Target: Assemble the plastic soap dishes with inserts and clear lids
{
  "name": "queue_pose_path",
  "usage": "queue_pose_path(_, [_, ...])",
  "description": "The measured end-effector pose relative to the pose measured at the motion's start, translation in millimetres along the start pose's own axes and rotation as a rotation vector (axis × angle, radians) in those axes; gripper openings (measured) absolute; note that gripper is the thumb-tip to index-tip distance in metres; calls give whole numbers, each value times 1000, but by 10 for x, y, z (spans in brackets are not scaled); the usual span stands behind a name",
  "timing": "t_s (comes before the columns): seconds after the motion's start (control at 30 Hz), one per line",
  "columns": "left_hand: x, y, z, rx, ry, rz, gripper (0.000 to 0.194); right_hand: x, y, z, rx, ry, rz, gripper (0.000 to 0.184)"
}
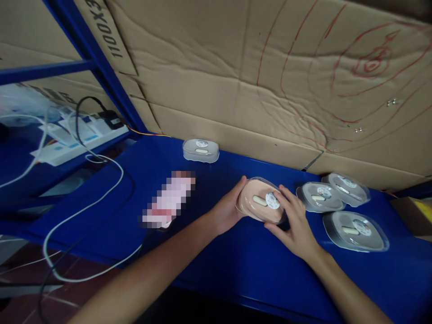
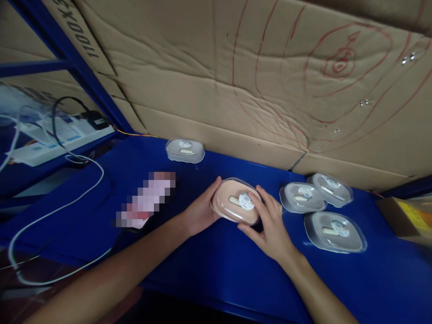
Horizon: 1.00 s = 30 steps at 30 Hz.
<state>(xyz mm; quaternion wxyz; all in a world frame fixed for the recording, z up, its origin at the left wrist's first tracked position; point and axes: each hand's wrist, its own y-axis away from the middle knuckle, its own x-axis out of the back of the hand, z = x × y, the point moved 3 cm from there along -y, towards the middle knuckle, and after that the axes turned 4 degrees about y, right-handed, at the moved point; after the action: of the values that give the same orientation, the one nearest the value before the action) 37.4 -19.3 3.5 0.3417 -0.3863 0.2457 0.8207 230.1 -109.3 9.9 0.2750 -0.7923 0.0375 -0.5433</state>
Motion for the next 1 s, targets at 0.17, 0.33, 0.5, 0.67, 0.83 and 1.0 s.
queue_pose_path(0.17, [45,0,-3,-9,4,83,54,-3,25,30,66,59,-17,89])
queue_pose_path(0.33, [64,13,36,5,35,112,53,35,27,-23,113,119,33,93])
queue_pose_path(0.5, [45,42,47,-41,-72,145,58,13,14,-20,57,59,-22,88])
queue_pose_path(0.67, [-25,88,59,-69,-171,148,64,38,11,-27,75,88,-4,86])
queue_pose_path(0.83, [-94,149,95,-104,-235,86,83,76,15,-53,74,81,30,86])
queue_pose_path(1.0, [-102,172,111,-110,-309,80,95,81,30,-15,40,20,29,82])
